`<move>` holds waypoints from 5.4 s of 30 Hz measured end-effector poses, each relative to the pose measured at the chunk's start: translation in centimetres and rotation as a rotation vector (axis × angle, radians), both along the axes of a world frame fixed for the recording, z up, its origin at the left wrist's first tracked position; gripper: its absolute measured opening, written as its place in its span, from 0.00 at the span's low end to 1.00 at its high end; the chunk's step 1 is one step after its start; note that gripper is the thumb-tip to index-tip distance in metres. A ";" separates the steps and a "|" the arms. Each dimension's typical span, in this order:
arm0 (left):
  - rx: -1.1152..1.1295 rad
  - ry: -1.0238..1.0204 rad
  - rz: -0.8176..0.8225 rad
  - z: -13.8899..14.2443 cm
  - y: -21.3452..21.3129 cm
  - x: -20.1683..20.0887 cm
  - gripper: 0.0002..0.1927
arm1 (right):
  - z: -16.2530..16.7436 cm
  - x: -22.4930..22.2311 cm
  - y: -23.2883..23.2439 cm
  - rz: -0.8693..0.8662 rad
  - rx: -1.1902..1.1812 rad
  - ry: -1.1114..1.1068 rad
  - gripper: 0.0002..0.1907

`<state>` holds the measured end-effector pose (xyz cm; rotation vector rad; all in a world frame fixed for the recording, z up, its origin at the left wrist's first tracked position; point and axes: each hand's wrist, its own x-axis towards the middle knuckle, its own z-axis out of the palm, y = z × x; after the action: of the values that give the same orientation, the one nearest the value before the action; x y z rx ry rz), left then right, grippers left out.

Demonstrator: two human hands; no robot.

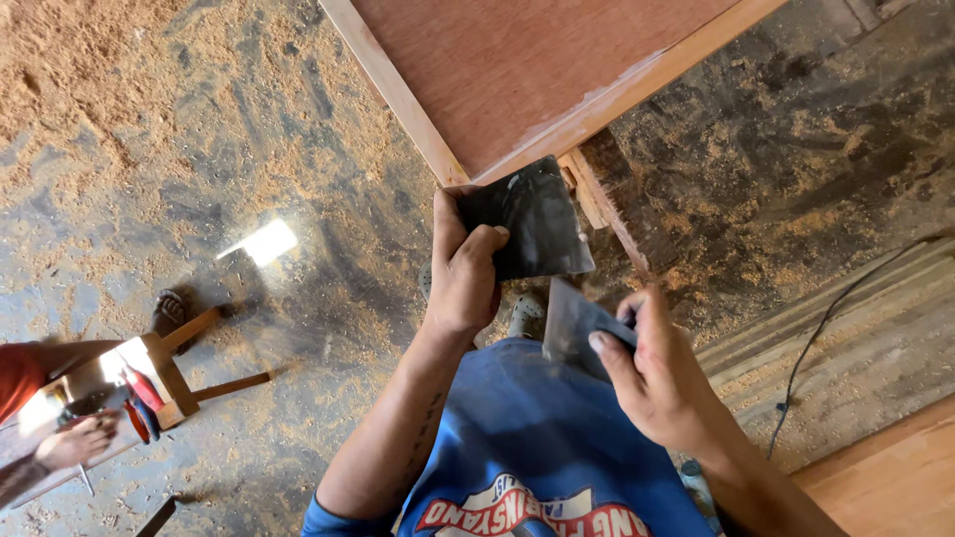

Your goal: The person uses a putty knife to spread white wood filler along the frame edge of a wooden panel, scraping and smoothing the seam by hand. They then open a can, scoop filler onto the knife, and mix in red pigment with a stick to tint the filler.

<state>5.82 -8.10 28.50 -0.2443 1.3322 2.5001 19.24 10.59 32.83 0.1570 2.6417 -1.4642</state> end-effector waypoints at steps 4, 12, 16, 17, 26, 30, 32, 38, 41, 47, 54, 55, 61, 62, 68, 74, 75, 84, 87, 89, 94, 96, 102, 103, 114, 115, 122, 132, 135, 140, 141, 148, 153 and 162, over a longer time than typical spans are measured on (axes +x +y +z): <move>0.228 -0.139 -0.070 0.6 -1.7 -0.8 0.20 | 0.3 -2.0 2.2 -0.144 -0.337 0.080 0.12; 0.543 -0.420 -0.377 0.4 0.4 1.7 0.21 | -5.0 -7.5 2.5 -0.338 -1.285 0.345 0.09; 0.509 -0.492 -0.334 -0.2 1.3 2.3 0.18 | -7.3 -7.3 1.4 -0.515 -1.144 0.292 0.08; 0.493 -0.508 -0.310 -0.4 1.2 2.3 0.17 | -7.5 -7.0 1.3 -0.520 -1.136 0.287 0.08; 0.430 -0.432 -0.270 -1.6 0.4 1.3 0.15 | -7.1 -4.2 -2.0 -0.584 -1.241 0.132 0.11; 0.390 -0.493 -0.211 -1.0 -0.2 -0.1 0.18 | -7.5 -2.4 -2.3 -0.225 -1.667 0.173 0.09; 0.366 -0.464 -0.197 -0.5 -0.9 -0.6 0.18 | -8.0 -1.4 -2.2 -0.235 -1.666 0.109 0.09; 0.260 -0.327 -0.309 1.1 -3.4 -2.0 0.20 | -7.2 -0.7 1.0 -0.406 -0.964 -0.010 0.12; 0.137 -0.239 -0.505 1.9 -4.5 -2.2 0.23 | -4.5 -1.8 4.5 -0.290 -0.772 0.205 0.12; -0.069 0.014 -0.741 3.4 -4.7 -2.2 0.22 | 0.2 -3.4 5.8 -0.051 -0.208 0.255 0.16; -0.048 -0.236 -0.614 3.5 -3.9 -1.9 0.20 | 1.6 -3.8 3.6 0.001 -0.150 0.141 0.18; -0.043 -0.280 -0.606 3.4 -3.7 -2.0 0.20 | 1.5 -3.6 3.5 -0.003 -0.154 0.130 0.18; -0.090 -0.297 -0.569 1.9 -3.1 -1.9 0.17 | 0.6 -2.7 3.2 0.024 -0.238 0.063 0.17; -0.096 -0.293 -0.560 1.6 -3.0 -1.9 0.17 | 0.6 -2.4 3.1 0.017 -0.249 0.038 0.18; -0.158 -0.320 -0.560 0.5 -2.6 -2.2 0.15 | 0.8 -1.4 2.6 0.056 -0.343 0.031 0.17; -0.232 -0.098 -0.738 1.7 -2.9 -2.3 0.21 | 0.2 -2.9 4.6 -0.036 -0.446 0.140 0.15; -0.216 -0.051 -0.775 2.1 -3.0 -2.2 0.21 | 0.0 -3.1 4.9 -0.061 -0.455 0.169 0.14; -0.243 0.118 -0.928 4.3 -4.3 -2.8 0.20 | -0.4 -4.5 3.8 -0.104 -0.180 0.196 0.18; -0.280 0.088 -0.904 4.5 -4.4 -2.8 0.21 | -0.3 -5.0 3.1 -0.087 -0.173 0.201 0.18; -0.328 0.112 -0.862 4.3 -4.2 -2.8 0.22 | -0.3 -5.2 2.5 -0.078 -0.183 0.176 0.18; -0.383 0.067 -0.767 1.9 -3.6 -3.2 0.21 | -1.1 -5.1 1.3 -0.030 -0.265 0.110 0.19; -0.422 0.001 -0.701 -0.2 -3.9 -3.9 0.20 | -2.0 -5.1 1.3 -0.020 -0.333 0.097 0.18; -0.170 -0.295 -0.200 -9.1 -10.2 -3.9 0.14 | -5.9 -5.8 2.9 -0.169 -0.807 -0.048 0.16; -0.110 -0.358 -0.120 -10.5 -11.8 -3.0 0.14 | -6.5 -5.9 3.0 -0.168 -0.956 -0.129 0.15; 0.328 -0.669 0.303 -20.0 -19.3 6.4 0.22 | -12.7 -11.9 -2.1 -0.126 -1.485 -0.594 0.16; 0.302 -0.692 0.312 -20.6 -19.3 6.5 0.23 | -13.1 -12.8 -2.3 -0.130 -1.493 -0.589 0.17; 0.252 -0.737 0.302 -22.3 -20.4 5.5 0.24 | -13.7 -17.7 -2.4 -0.071 -1.339 -0.529 0.18; 0.241 -0.671 0.263 -20.9 -21.0 0.3 0.22 | -15.6 -17.9 -0.9 -0.198 -0.666 -0.510 0.15; 0.231 -0.608 0.201 -20.9 -20.9 -1.2 0.23 | -15.1 -16.7 -0.3 -0.272 -0.664 -0.521 0.14; 0.187 -0.627 0.128 -22.0 -19.2 -4.1 0.16 | -13.5 -15.3 2.2 -0.431 -0.614 -0.494 0.15; 0.186 -0.639 0.107 -22.3 -18.8 -4.7 0.15 | -13.2 -15.0 3.1 -0.454 -0.605 -0.486 0.15; 0.093 -0.578 0.008 -22.6 -13.8 -10.7 0.14 | -13.7 -15.5 13.7 -0.407 -0.385 -0.398 0.16; 0.063 -0.563 0.133 -21.1 -6.4 -12.0 0.14 | -17.6 -22.4 24.4 -0.239 0.130 -0.410 0.16; 0.020 -0.909 0.266 -19.7 12.0 -6.1 0.19 | -25.8 -34.9 33.4 0.328 0.650 0.326 0.14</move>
<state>-0.26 3.87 8.83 -1.4186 0.9046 2.0975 -15.62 43.97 7.05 -0.4769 3.1072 -0.5369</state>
